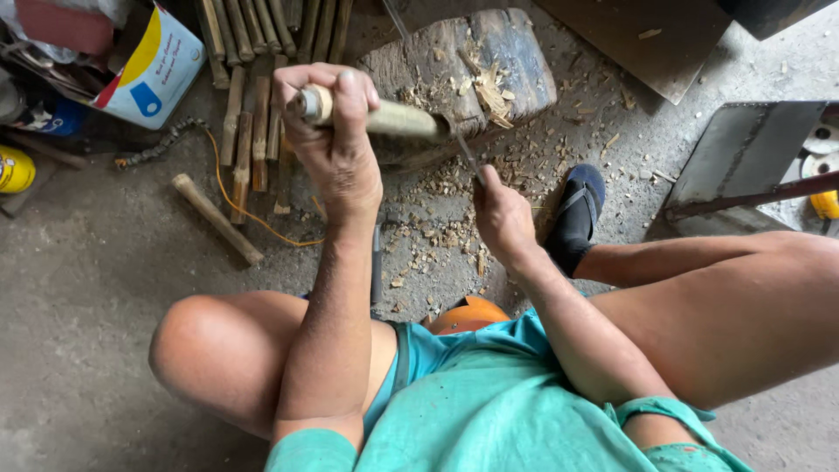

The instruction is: The person sits on the floor and uses a knife to carve a cylindrical wooden stick, rotating it to shape the surface. Wood shavings accumulate on the floor as the person continues to shave the stick.

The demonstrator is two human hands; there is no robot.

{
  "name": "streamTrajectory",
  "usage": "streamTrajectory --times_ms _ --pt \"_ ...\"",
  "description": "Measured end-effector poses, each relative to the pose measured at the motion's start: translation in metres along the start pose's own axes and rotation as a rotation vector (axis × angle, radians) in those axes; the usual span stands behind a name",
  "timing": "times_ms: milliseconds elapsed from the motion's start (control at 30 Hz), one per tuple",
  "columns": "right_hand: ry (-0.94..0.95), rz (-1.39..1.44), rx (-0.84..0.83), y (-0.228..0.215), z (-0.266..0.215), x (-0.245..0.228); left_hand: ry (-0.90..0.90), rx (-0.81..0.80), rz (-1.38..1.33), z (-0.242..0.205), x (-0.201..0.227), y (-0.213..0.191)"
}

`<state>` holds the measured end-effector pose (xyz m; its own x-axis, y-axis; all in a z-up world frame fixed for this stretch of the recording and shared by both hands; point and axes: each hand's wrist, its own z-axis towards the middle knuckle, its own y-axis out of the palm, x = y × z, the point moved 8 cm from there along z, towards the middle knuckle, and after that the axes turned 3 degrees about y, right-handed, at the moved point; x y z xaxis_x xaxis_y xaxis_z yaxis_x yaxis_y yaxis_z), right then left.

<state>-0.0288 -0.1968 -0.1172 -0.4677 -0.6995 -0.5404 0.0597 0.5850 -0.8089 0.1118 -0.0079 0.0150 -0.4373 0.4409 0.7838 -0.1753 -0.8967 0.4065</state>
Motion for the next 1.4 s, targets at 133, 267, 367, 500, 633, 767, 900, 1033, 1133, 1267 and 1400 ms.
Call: streamTrajectory --times_ms 133,267,367,500,633,767,900,1033,1133,1267,1400 --pt "-0.137 0.151 0.068 -0.021 -0.012 -0.002 0.032 -0.042 0.036 -0.005 0.008 0.002" --pt "-0.269 0.403 0.204 -0.051 -0.031 -0.020 -0.012 0.007 0.023 -0.003 -0.004 -0.005" --pt "-0.246 0.307 0.149 -0.031 -0.017 -0.024 -0.014 0.006 0.001 -0.004 0.001 -0.003" --pt "0.131 0.080 -0.062 0.005 0.000 0.016 0.006 -0.022 0.012 0.000 0.008 0.000" --pt "-0.073 0.238 0.030 -0.009 -0.020 0.013 -0.066 -0.090 -0.080 -0.011 0.006 -0.002" --pt "-0.306 0.254 0.205 -0.056 -0.025 -0.025 -0.060 -0.144 -0.074 0.003 0.001 0.002" --pt "-0.416 0.395 0.315 -0.068 -0.044 -0.036 -0.050 -0.048 -0.026 -0.005 -0.006 -0.004" --pt "-0.210 0.199 0.159 -0.015 -0.016 -0.009 -0.020 -0.072 0.016 0.003 -0.006 0.000" --pt "-0.093 0.135 0.095 -0.002 0.002 0.008 0.014 -0.081 0.052 -0.001 0.005 0.006" --pt "-0.129 0.283 0.103 -0.016 -0.017 -0.003 -0.010 -0.118 -0.001 0.002 0.007 -0.001" --pt "-0.384 0.429 0.231 -0.057 -0.035 -0.032 -0.025 -0.112 -0.024 0.002 0.006 0.002"
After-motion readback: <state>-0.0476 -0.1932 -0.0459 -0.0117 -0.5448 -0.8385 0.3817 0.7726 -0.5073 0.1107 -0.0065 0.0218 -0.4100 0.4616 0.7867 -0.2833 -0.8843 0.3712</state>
